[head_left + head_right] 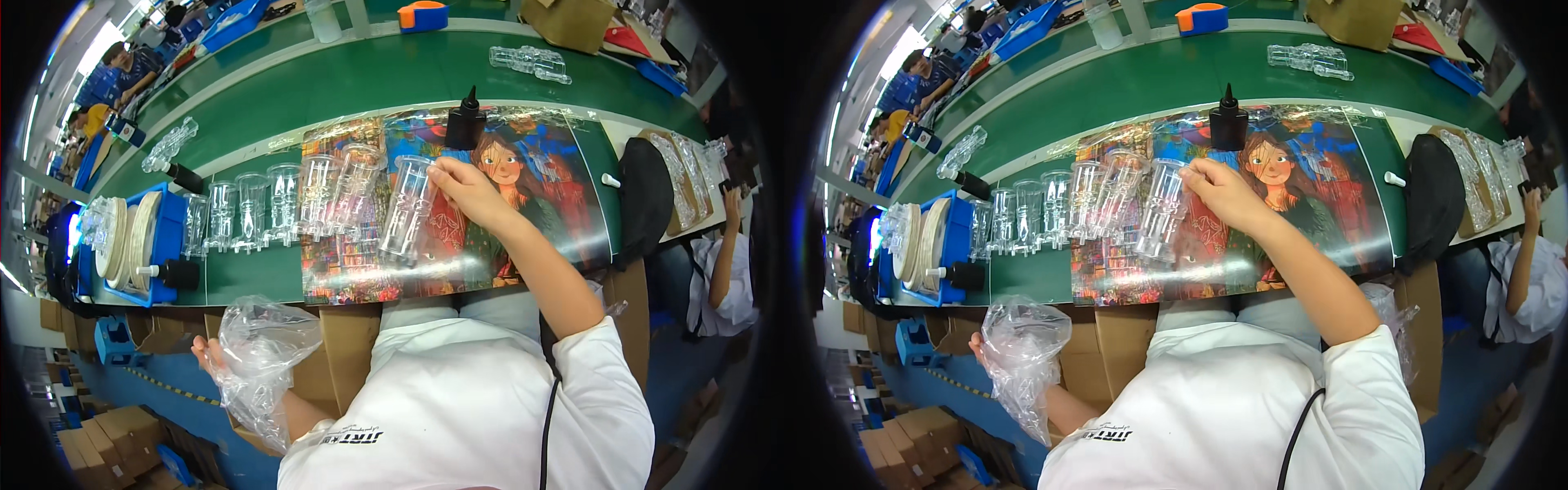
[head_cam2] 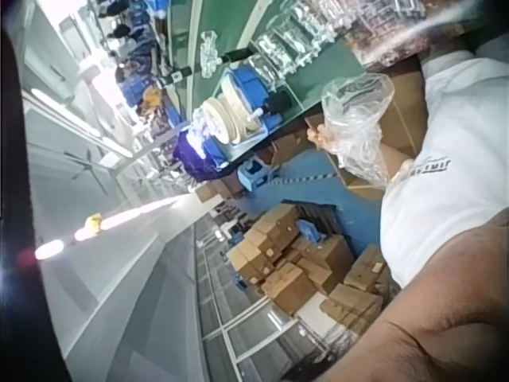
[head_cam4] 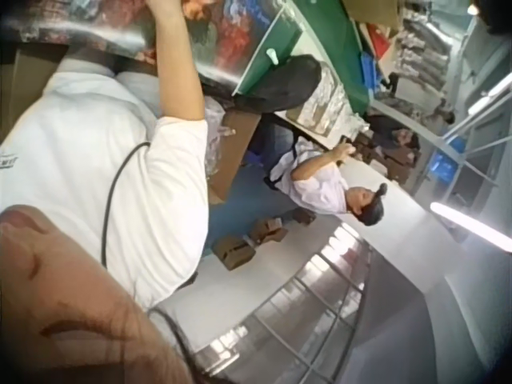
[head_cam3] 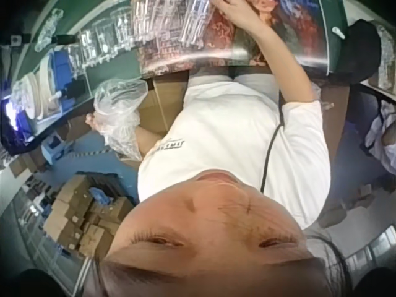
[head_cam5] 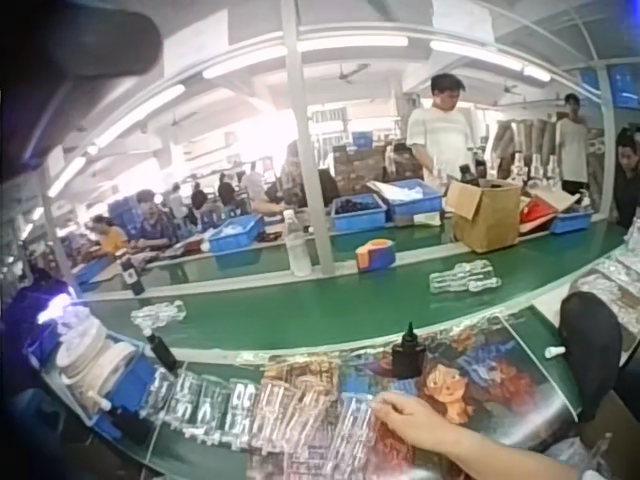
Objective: Packaging and inspecting clear plastic bottles on a factory assembly line.
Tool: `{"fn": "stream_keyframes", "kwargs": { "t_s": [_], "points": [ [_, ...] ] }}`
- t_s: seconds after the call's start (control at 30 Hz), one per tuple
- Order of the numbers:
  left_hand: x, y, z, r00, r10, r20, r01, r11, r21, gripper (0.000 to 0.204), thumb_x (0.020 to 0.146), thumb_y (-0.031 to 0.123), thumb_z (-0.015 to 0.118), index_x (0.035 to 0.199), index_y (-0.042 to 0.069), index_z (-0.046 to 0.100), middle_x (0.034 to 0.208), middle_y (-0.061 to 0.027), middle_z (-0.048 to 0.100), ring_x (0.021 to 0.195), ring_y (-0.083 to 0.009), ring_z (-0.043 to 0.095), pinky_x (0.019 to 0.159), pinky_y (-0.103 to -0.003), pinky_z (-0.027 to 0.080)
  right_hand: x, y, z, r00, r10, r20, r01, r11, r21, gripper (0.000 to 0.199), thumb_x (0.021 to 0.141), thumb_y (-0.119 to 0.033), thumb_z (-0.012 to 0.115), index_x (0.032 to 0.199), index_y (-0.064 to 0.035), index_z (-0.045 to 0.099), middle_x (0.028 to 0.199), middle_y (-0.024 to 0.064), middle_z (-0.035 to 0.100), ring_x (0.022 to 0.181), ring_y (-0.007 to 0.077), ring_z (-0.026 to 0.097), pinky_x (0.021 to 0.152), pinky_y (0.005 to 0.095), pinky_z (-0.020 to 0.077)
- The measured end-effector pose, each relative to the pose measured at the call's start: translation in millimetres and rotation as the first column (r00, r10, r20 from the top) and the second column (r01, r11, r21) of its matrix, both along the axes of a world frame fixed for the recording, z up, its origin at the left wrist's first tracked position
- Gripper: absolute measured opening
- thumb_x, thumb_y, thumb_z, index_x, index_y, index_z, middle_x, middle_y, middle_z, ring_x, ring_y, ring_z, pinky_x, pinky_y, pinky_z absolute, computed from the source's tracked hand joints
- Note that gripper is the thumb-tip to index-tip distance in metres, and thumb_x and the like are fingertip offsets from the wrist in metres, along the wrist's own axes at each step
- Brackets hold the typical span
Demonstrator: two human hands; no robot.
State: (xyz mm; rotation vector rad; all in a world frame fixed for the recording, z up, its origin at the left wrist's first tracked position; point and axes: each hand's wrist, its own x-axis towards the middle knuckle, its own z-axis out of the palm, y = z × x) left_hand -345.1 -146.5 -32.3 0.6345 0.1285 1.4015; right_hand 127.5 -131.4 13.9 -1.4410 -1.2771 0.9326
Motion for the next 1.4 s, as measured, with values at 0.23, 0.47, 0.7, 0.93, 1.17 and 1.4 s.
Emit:
{"fn": "stream_keyframes", "kwargs": {
  "t_s": [0.23, 0.47, 0.7, 0.93, 1.17, 1.4],
  "points": [
    [-3.7, -5.9, -57.4, 0.749, 0.429, -0.505, -0.37, 0.903, 0.219, 0.035, 0.087, 0.033, 0.053, 0.114, 0.011, 0.051, 0.117, -0.0169, 0.053, 0.102, -0.0307, 0.053, 0.087, -0.046, 0.047, 0.5, 38.9, -43.3, 0.994, 0.078, -0.076, -0.076, 0.997, 0.026, 0.024, 0.094, -0.03, 0.05, 0.087, -0.0073, 0.053, 0.067, -0.0023, 0.049, 0.054, 0.0048, 0.044, 0.051, 0.0178, 0.0374],
    [21.2, -0.4, -46.1, -0.117, 0.727, -0.676, -0.607, 0.487, 0.628, 0.043, 0.084, 0.026, 0.056, 0.121, 0.008, 0.046, 0.124, -0.0215, 0.049, 0.11, -0.0334, 0.052, 0.084, -0.047, 0.05, -2.6, 26.9, -50.9, 0.951, -0.166, 0.259, 0.086, 0.951, 0.296, 0.027, 0.092, -0.028, 0.053, 0.105, -0.0046, 0.052, 0.09, 0.0065, 0.055, 0.066, 0.0118, 0.055, 0.061, 0.0257, 0.0458],
    [110.8, -1.2, 54.7, 0.645, 0.611, -0.458, -0.751, 0.617, -0.234, 0.033, 0.093, 0.042, 0.04, 0.085, 0.01, 0.041, 0.049, -0.0012, 0.029, 0.04, -0.0101, 0.03, 0.042, -0.027, 0.031, 1.6, -0.6, -40.6, 0.884, -0.235, 0.405, 0.105, 0.942, 0.318, 0.042, 0.089, -0.033, 0.054, 0.122, -0.0074, 0.048, 0.112, 0.0148, 0.052, 0.082, 0.0252, 0.057, 0.074, 0.034, 0.047],
    [153.4, -10.1, 80.7, 0.907, 0.071, -0.414, 0.076, 0.942, 0.328, 0.041, 0.093, 0.044, 0.04, 0.074, 0.008, 0.042, 0.048, -0.002, 0.037, 0.039, -0.012, 0.031, 0.042, -0.027, 0.032, -9.0, -110.1, 42.1, 0.981, 0.153, 0.12, -0.173, 0.968, 0.18, 0.059, 0.086, -0.035, 0.059, 0.135, -0.011, 0.037, 0.125, 0.0125, 0.045, 0.111, 0.0264, 0.051, 0.089, 0.0355, 0.0441],
    [307.4, -56.0, 91.9, 0.78, 0.492, -0.387, 0.107, 0.505, 0.857, 0.041, 0.091, 0.042, 0.042, 0.076, 0.004, 0.05, 0.062, -0.0088, 0.049, 0.053, -0.0233, 0.048, 0.054, -0.035, 0.041, -29.1, -162.7, 30.3, 0.587, 0.573, -0.573, -0.365, 0.818, 0.444, 0.081, 0.076, -0.037, 0.073, 0.138, -0.0062, 0.031, 0.131, 0.006, 0.043, 0.118, 0.016, 0.044, 0.095, 0.0298, 0.0398],
    [379.5, -106.6, 111.4, 0.47, 0.837, -0.281, 0.547, -0.026, 0.836, 0.027, 0.074, 0.027, 0.057, 0.085, 0.002, 0.053, 0.112, -0.02, 0.047, 0.104, -0.0322, 0.047, 0.093, -0.047, 0.039, 7.5, -220.8, 14.7, 0.641, 0.19, -0.744, 0.151, 0.919, 0.365, 0.064, 0.079, -0.02, 0.07, 0.134, -0.0073, 0.039, 0.123, 0.0065, 0.051, 0.111, 0.0158, 0.051, 0.094, 0.0299, 0.0427]
  ]
}}
